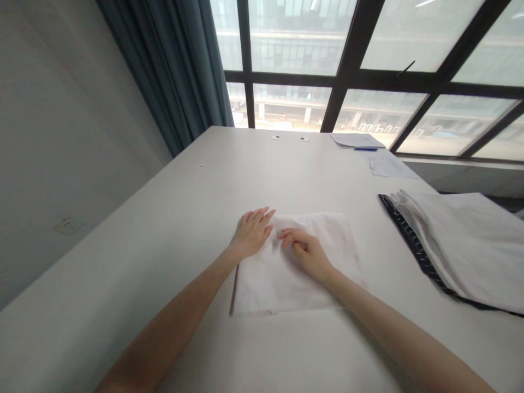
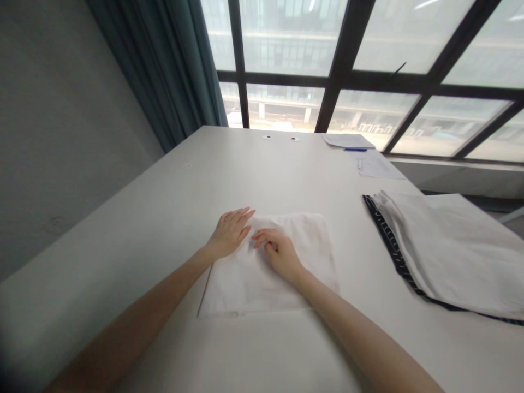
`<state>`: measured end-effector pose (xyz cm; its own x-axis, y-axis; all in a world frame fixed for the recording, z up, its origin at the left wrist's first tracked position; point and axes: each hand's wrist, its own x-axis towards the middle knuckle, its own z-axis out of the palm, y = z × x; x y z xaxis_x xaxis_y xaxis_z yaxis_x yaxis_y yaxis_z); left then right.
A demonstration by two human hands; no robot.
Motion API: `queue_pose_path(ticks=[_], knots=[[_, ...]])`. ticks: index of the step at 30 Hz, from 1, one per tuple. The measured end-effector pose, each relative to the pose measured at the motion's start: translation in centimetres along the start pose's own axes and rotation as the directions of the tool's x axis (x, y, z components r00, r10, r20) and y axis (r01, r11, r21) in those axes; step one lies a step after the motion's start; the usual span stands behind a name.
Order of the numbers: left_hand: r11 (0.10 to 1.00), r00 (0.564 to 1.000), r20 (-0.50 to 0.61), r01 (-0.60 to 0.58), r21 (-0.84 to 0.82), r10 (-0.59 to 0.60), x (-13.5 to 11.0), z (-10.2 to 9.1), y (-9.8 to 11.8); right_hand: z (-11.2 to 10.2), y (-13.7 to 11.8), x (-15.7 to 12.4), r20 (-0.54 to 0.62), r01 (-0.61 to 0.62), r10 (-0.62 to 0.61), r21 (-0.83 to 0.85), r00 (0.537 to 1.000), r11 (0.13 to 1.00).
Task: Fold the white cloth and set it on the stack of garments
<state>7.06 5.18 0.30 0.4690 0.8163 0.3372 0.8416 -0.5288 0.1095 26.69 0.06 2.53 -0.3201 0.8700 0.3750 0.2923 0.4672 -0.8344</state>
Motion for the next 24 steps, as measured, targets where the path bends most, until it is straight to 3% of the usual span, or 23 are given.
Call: queue_pose_path(ticks=[2,6,9,13,17,20,24], knots=[[1.000,1.000,0.006,-0.012,0.016,0.012,-0.1,0.0,-0.2,-1.5,0.9,1.2,-0.005,-0.006,0.004,-0.276,1.000,0.961],[1.000,0.999,0.032,0.002,0.002,-0.002,-0.1,0.0,-0.3,-3.7,3.3,2.6,0.057,-0.043,0.122,-0.726,0.991,0.687],[1.000,0.998,0.056,0.010,-0.029,-0.008,-0.1,0.1,-0.3,-4.3,4.5,2.3,0.100,-0.020,0.185,-0.831,0.978,0.556],[0.999,0.996,0.089,0.028,-0.043,-0.024,-0.1,0.2,-0.3,-5.1,5.5,1.7,0.014,-0.072,0.184,-0.888,0.983,0.454],[0.995,0.995,0.087,0.047,-0.085,-0.040,-0.1,0.1,-0.5,-6.6,6.2,1.2,-0.149,-0.226,0.203,-0.871,0.968,0.437],[0.983,0.991,0.037,0.129,-0.133,-0.125,-0.1,0.1,-1.1,-7.4,6.7,1.0,-0.250,-0.336,0.235,-0.801,0.940,0.496],[0.955,0.965,-0.020,0.254,-0.155,-0.261,-0.1,0.5,-2.2,-7.9,7.3,1.0,-0.274,-0.354,0.223,-0.725,0.935,0.591]])
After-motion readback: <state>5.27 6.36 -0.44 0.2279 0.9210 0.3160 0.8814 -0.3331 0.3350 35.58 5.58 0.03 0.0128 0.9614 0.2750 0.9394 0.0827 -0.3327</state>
